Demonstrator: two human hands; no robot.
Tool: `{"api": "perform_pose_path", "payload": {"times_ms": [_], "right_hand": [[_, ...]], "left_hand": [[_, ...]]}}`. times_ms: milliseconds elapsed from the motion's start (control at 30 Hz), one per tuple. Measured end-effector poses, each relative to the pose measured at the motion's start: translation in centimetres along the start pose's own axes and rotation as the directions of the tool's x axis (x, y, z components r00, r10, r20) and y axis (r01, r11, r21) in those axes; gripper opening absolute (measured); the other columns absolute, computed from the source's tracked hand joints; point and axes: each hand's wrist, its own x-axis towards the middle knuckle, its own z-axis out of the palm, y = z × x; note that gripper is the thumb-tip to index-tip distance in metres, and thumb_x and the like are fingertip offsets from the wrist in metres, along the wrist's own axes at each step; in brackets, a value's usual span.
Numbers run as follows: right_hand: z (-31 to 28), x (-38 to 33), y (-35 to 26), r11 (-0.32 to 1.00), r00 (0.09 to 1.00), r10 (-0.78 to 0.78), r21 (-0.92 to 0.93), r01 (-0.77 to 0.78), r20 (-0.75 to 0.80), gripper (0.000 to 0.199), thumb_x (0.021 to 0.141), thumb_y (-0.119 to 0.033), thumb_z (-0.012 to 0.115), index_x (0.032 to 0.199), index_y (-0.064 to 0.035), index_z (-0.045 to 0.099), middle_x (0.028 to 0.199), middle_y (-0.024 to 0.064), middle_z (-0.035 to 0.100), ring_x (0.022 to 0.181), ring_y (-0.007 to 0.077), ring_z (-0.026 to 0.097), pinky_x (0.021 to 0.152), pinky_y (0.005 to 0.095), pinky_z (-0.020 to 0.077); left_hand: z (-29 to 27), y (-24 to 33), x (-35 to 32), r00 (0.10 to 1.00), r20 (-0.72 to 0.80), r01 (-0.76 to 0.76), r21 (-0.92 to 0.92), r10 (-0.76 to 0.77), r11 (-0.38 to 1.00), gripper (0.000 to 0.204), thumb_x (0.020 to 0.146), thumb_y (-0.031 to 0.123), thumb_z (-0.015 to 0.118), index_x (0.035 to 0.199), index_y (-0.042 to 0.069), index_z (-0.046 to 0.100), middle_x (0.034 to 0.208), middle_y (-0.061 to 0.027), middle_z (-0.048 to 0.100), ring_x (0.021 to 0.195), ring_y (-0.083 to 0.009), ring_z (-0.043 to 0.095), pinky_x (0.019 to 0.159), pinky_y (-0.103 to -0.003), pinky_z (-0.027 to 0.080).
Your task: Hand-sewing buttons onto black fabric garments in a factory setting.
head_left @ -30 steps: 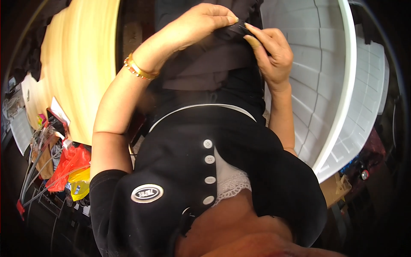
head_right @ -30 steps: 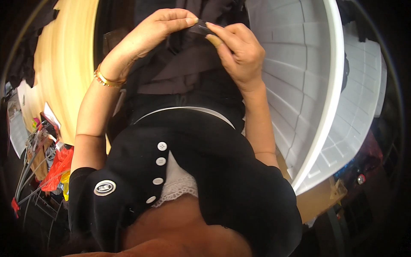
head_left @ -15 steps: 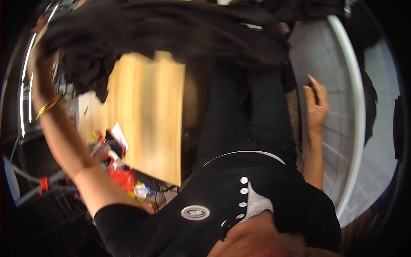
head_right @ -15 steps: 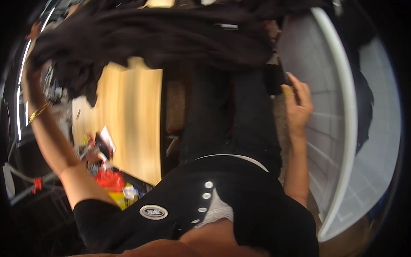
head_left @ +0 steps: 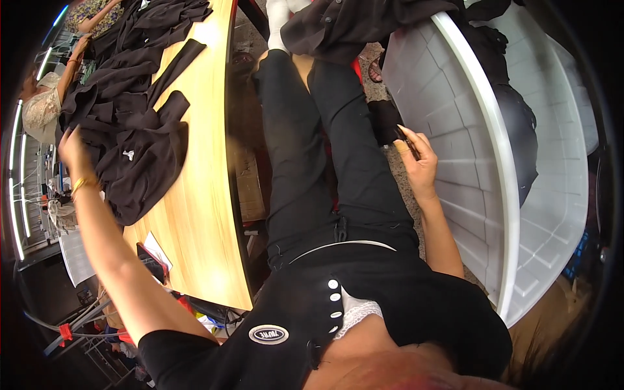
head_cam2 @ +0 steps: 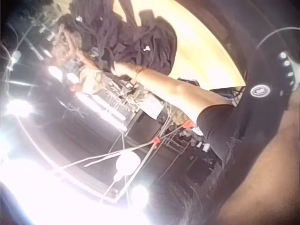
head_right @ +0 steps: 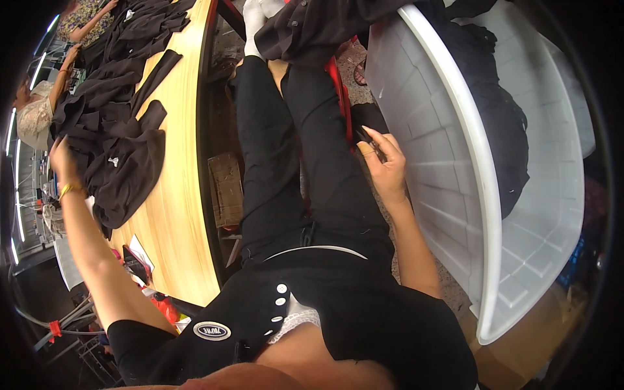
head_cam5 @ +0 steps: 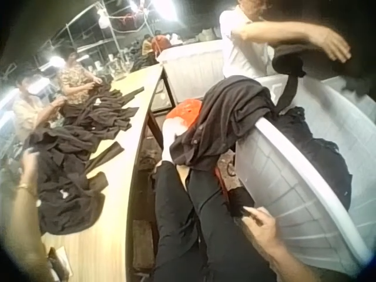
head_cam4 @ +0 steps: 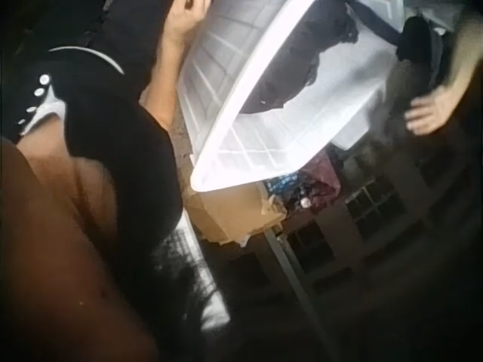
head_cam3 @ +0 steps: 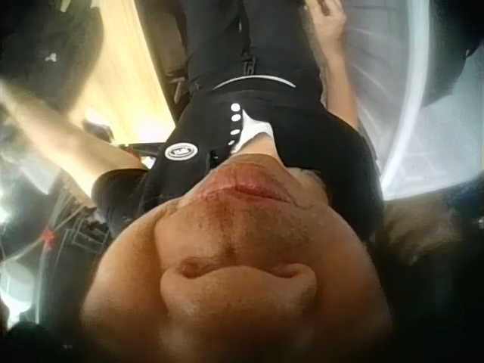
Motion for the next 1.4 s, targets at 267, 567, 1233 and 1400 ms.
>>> {"api": "perform_pose_path", "payload": {"times_ms": [267, 567, 1233, 1400], "right_hand": [[-0.8, -0.3, -1.2, 0.999, 0.997, 0.043, 0.015, -0.044, 0.066, 0.029, 0.088, -0.004, 0.068, 0.116, 0.0026, 0.065, 0.086, -0.0023, 0.048, 0.075, 0.0057, 0.043, 0.066, 0.019, 0.0352], [-2.0, -2.9, 0.0, 0.992, 0.992, 0.119, 0.03, -0.12, 0.035, 0.029, 0.088, -0.001, 0.066, 0.116, 0.0043, 0.064, 0.088, -0.0027, 0.049, 0.075, 0.0038, 0.042, 0.066, 0.017, 0.0338], [-0.9, -1.9, -4.0, 0.905, 0.993, 0.119, 0.412, -0.111, 0.006, 0.028, 0.092, -0.003, 0.061, 0.119, 0.0042, 0.06, 0.112, 0.0063, 0.06, 0.094, 0.0077, 0.056, 0.085, 0.0198, 0.0429], [-1.5, -2.8, -5.0, 0.911, 0.997, -0.046, 0.407, 0.068, -0.064, 0.03, 0.091, -0.001, 0.058, 0.12, 0.0085, 0.057, 0.11, 0.0083, 0.058, 0.096, 0.0098, 0.055, 0.089, 0.0209, 0.0421]], "left_hand": [[25.1, 26.8, -27.1, 0.555, 0.441, -0.282, -0.698, 0.705, 0.659, 0.045, 0.085, 0.026, 0.069, 0.12, -0.001, 0.062, 0.107, -0.0167, 0.068, 0.099, -0.0203, 0.065, 0.088, -0.03, 0.049], [30.3, 33.9, -37.6, 0.411, 0.805, 0.404, -0.582, 0.428, 0.706, 0.012, 0.091, 0.02, 0.068, 0.093, 0.008, 0.065, 0.082, 0.0087, 0.056, 0.073, 0.0008, 0.045, 0.062, -0.017, 0.035], [1.4, 14.0, -41.7, 0.585, 0.51, 0.756, -0.626, 0.631, -0.194, 0.059, 0.089, 0.015, 0.057, 0.14, -0.006, 0.038, 0.141, -0.0209, 0.047, 0.129, -0.0339, 0.048, 0.112, -0.047, 0.034], [-1.1, 18.9, -46.9, 0.628, 0.633, 0.71, -0.704, 0.454, -0.001, 0.039, 0.077, 0.019, 0.068, 0.111, 0.0, 0.065, 0.138, -0.0209, 0.044, 0.121, -0.0329, 0.053, 0.109, -0.043, 0.035]]}}
